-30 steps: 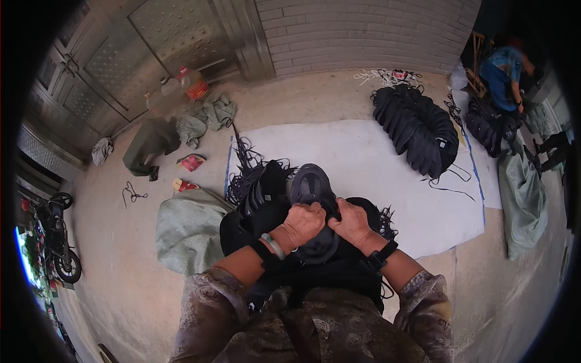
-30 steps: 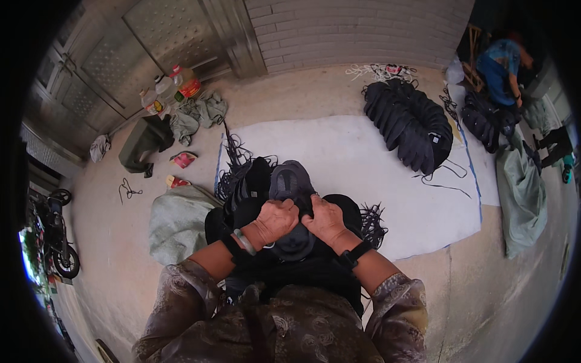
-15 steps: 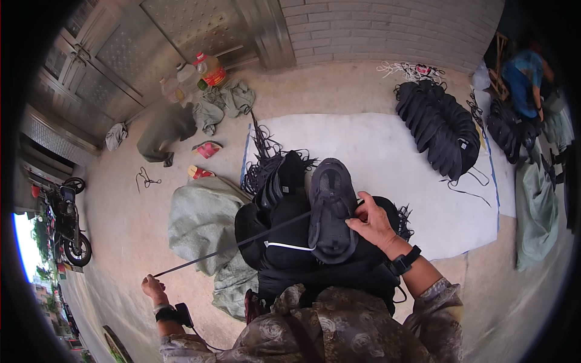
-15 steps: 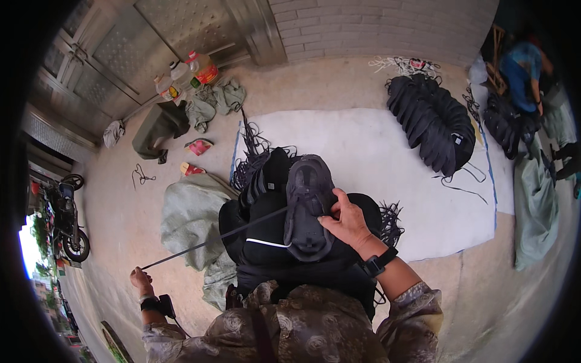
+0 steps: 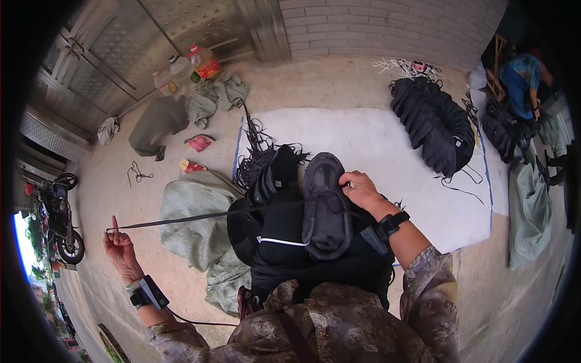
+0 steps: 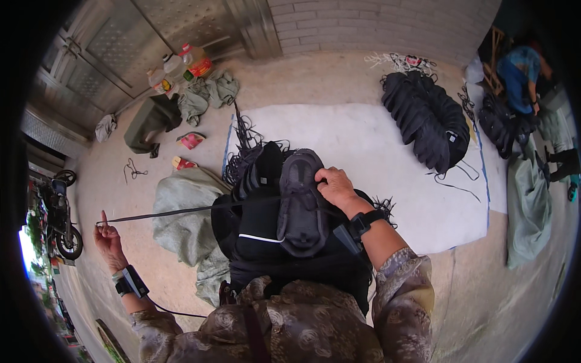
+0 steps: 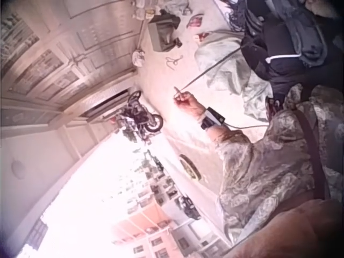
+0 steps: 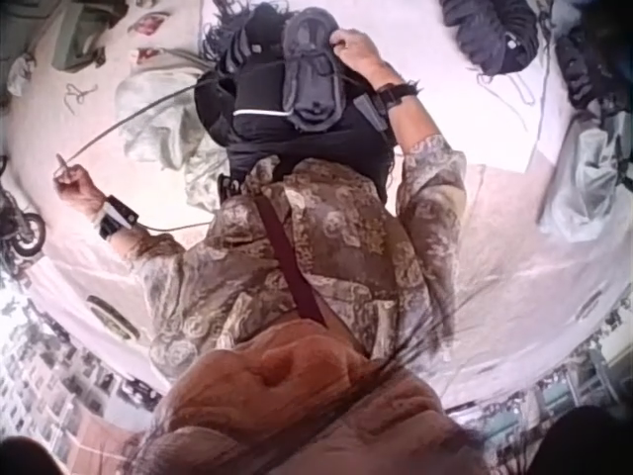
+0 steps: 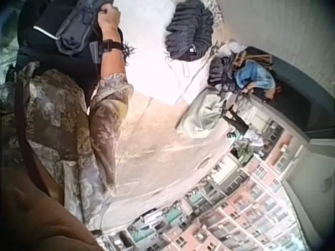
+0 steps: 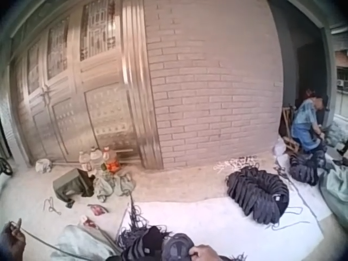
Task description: Threading shoelaces through the eyelets of shoe uppers.
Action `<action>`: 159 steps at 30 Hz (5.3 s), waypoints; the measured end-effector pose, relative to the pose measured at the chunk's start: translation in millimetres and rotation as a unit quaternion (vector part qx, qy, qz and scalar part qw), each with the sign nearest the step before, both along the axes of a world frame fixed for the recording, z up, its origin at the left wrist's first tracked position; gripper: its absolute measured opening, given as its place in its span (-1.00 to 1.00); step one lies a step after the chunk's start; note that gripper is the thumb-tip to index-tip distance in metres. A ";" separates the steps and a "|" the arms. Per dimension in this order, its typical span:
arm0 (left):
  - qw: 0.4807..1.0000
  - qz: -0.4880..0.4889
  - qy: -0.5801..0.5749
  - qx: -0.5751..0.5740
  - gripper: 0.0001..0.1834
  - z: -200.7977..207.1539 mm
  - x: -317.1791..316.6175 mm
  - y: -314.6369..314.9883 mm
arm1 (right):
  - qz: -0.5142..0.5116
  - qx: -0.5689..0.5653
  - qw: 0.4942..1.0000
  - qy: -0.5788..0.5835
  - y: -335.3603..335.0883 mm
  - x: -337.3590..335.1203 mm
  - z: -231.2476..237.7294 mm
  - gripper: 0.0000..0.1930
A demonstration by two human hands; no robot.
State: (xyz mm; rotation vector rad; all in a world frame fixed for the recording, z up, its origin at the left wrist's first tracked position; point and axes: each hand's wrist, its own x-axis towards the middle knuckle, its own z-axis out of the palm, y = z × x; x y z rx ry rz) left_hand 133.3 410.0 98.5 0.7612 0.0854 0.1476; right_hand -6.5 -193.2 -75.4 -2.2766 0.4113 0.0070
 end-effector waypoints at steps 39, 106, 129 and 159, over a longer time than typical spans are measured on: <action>0.926 0.047 0.243 0.284 -0.94 -48.8 -68.4 93.6 | -0.076 0.170 0.975 -0.123 17.4 -27.2 8.8 -0.94; 0.586 0.001 0.075 0.807 -0.76 -99.7 33.4 52.4 | -0.264 -0.412 0.862 0.132 -326.0 -534.2 119.1 -0.84; 0.807 -0.515 0.013 0.287 -0.87 -55.1 -81.9 -378.7 | -0.027 0.626 0.780 -0.010 28.7 -67.4 101.9 -0.84; 0.601 -0.422 -0.228 0.639 -0.61 -33.1 -98.5 -418.4 | -0.059 0.444 0.884 -0.131 47.8 -55.2 95.9 -0.87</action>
